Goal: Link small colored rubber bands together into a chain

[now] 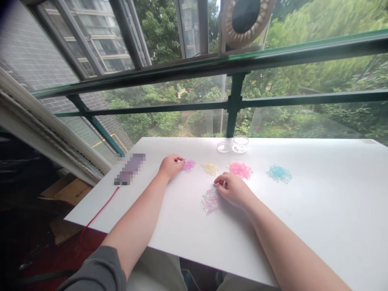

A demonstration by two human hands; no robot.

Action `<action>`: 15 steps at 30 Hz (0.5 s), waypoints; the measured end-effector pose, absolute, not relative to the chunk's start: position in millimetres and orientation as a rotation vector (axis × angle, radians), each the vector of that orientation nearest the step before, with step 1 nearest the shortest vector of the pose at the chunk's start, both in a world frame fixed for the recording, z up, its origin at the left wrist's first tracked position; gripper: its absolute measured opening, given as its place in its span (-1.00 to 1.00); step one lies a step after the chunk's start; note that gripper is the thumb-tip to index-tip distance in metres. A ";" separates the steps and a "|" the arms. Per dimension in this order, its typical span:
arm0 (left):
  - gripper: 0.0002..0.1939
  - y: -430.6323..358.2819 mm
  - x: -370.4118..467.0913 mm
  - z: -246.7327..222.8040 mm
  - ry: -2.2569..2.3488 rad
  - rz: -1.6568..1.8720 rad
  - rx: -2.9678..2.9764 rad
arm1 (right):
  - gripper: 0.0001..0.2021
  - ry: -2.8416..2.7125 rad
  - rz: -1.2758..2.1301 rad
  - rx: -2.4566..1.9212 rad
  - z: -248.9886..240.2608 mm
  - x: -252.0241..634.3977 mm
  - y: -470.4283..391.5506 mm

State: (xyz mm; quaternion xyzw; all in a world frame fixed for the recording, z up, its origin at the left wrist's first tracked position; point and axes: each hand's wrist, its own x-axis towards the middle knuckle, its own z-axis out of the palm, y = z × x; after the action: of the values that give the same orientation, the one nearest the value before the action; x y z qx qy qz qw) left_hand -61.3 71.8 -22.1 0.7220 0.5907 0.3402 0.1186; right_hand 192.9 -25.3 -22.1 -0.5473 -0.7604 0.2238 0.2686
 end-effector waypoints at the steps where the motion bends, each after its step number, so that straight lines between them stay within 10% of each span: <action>1: -0.85 72.3 -61.0 -24.8 1.722 0.980 2.114 | -0.82 -2.063 0.615 -1.475 -21.1 192.5 -25.7; 15: -0.79 65.6 -42.6 -14.0 1.377 1.093 2.291 | -0.72 -2.110 0.682 -1.403 -14.6 195.2 -28.0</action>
State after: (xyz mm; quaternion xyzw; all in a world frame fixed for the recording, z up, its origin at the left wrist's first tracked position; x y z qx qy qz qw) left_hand -42.6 65.6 -14.0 0.7870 0.4728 0.3756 0.1266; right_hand 195.2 -28.0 -14.6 -0.5170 -0.7772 0.2513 0.2560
